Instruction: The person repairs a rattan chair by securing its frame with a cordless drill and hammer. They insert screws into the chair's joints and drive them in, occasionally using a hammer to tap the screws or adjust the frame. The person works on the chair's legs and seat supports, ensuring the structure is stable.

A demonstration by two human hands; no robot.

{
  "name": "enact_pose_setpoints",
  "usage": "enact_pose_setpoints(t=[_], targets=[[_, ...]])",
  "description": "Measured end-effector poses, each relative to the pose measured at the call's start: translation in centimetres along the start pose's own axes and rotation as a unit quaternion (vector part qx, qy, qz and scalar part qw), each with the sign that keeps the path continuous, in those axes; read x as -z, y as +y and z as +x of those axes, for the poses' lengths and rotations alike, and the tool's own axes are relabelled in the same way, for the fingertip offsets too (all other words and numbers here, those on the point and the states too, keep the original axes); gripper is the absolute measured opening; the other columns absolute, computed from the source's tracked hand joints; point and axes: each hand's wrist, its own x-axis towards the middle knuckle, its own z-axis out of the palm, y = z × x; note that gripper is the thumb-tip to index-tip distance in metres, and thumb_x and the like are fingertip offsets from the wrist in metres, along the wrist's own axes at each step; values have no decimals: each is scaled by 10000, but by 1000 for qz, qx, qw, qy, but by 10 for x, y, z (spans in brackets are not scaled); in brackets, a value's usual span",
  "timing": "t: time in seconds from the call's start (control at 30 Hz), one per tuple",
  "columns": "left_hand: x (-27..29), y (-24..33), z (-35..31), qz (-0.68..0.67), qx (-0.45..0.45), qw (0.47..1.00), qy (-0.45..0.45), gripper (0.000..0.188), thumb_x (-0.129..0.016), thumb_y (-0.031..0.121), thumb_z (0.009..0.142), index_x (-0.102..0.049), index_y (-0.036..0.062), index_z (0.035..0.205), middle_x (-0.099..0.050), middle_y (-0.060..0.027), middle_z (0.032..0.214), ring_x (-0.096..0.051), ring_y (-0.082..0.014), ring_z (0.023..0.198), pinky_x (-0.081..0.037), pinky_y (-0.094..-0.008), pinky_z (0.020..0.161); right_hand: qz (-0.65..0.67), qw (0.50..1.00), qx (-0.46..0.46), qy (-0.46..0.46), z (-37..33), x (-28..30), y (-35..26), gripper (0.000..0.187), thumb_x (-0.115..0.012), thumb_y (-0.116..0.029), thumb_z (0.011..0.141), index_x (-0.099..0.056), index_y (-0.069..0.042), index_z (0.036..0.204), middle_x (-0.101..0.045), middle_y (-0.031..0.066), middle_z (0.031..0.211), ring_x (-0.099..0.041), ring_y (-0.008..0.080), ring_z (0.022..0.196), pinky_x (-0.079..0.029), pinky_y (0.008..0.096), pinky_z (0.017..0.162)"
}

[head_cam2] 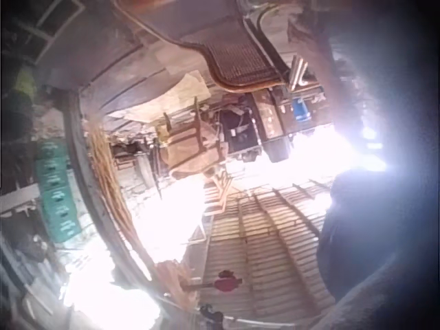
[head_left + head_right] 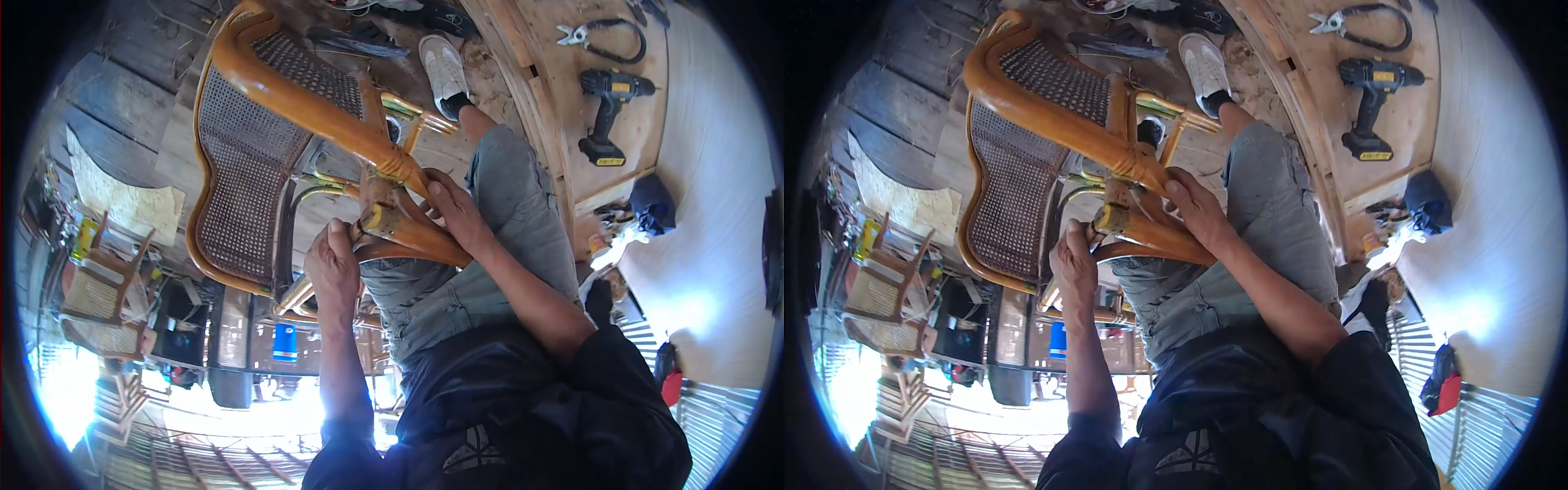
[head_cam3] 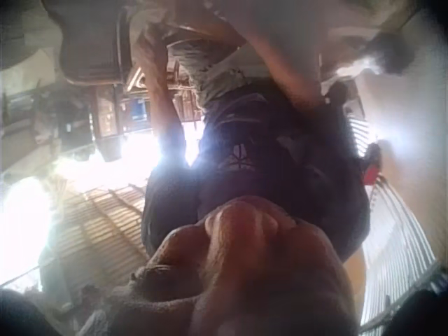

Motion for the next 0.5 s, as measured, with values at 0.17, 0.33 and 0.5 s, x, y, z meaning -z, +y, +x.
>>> enact_pose_setpoints(t=[0.17, 0.33, 0.5], targets=[[-8, -9, -2, -17, -19, 999, 44, 512, -302, 322, 962, -583, -52, 754, -527, -197, 601, -494, -334, 546, -371, -419, 541, 54, 998, 9, -22, -1, 1, 8, 583, -423, -463, 940, -372, -25, 1321, -551, 99, 1056, -534, 155, 878, -438, 269, 784], [-8, -19, -6, -20, 1, 999, 47, 559, -281, 347, 969, -612, -61, 778, -580, -177, 635, -543, -291, 565, -417, -381, 560, 59, 997, 29, -31, 1, -1, 22, 592, -450, -454, 933, -351, -31, 1336, -548, 120, 1033, -534, 168, 874, -433, 277, 795], [-7, -16, -6, -16, 6, 999, 38, 569, -289, 364, 970, -610, -66, 783, -581, -158, 631, -554, -246, 579, -417, -362, 560, 60, 998, 13, -26, 1, 0, 14, 608, -452, -454, 932, -337, -25, 1347, -559, 129, 994, -546, 181, 872, -439, 282, 786]])
